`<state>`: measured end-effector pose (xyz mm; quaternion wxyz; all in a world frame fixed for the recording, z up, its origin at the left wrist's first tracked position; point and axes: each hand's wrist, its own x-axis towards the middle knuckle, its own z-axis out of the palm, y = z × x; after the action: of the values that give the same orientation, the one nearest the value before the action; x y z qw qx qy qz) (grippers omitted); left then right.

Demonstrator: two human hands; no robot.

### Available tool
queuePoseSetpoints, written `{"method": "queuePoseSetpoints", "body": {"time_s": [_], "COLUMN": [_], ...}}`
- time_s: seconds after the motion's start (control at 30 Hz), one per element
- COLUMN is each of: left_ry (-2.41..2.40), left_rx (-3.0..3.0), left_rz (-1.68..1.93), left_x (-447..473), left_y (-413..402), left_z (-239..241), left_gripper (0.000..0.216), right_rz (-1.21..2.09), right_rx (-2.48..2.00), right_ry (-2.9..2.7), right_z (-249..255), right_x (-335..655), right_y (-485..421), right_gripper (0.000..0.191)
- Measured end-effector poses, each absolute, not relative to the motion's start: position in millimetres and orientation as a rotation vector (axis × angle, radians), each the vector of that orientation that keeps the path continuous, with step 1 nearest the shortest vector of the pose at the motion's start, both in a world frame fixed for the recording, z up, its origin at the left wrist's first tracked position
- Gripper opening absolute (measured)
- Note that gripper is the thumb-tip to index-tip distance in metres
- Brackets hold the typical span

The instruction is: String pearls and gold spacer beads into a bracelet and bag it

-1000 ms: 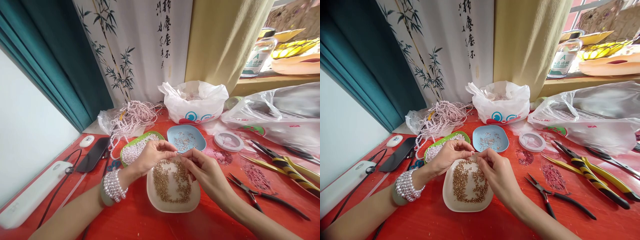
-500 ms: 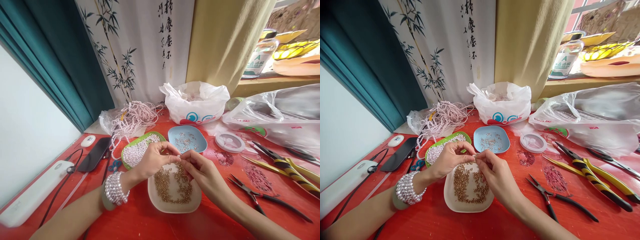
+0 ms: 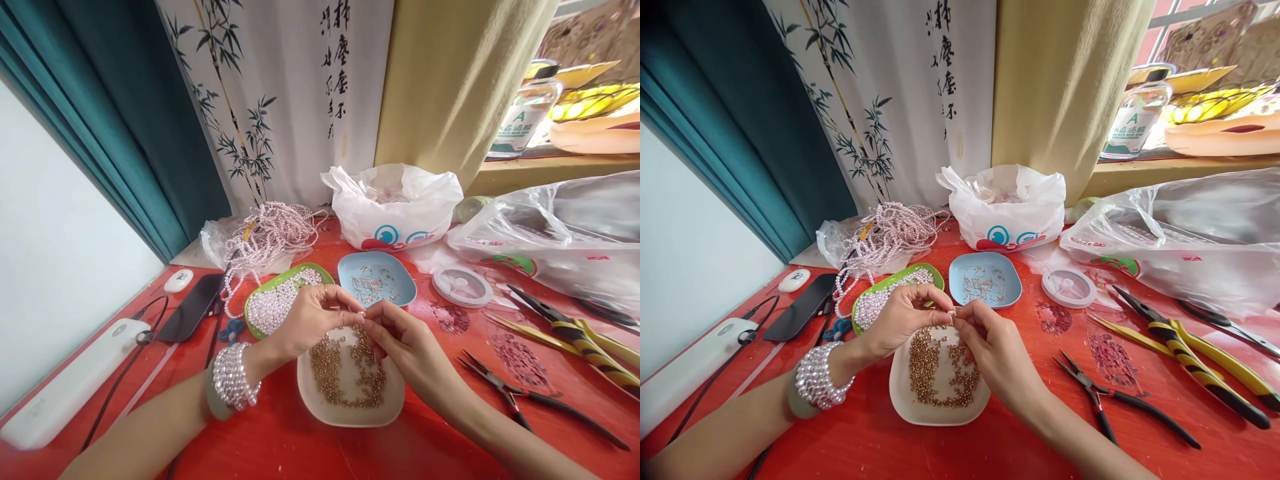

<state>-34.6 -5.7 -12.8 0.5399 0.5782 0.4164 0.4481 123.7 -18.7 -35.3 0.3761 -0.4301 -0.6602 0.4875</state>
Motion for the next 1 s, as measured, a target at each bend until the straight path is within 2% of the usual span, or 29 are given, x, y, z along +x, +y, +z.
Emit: {"method": "queuePoseSetpoints", "body": {"time_s": [0.43, 1.0], "left_ry": [0.997, 1.048], "left_rx": [1.416, 1.474], "left_rz": [1.052, 1.091], "left_x": [-36.4, -35.5], "left_y": [-3.9, -2.5], "left_z": [-17.4, -15.9], "left_gripper": [0.017, 0.014], "right_rz": [1.278, 1.311], "right_rx": [-1.102, -0.995], "right_ry": [-1.676, -1.613], "right_z": [-37.7, -34.9], "right_x": [124.6, 125.9], "right_y": [-16.4, -16.2], "right_gripper": [0.016, 0.015]}}
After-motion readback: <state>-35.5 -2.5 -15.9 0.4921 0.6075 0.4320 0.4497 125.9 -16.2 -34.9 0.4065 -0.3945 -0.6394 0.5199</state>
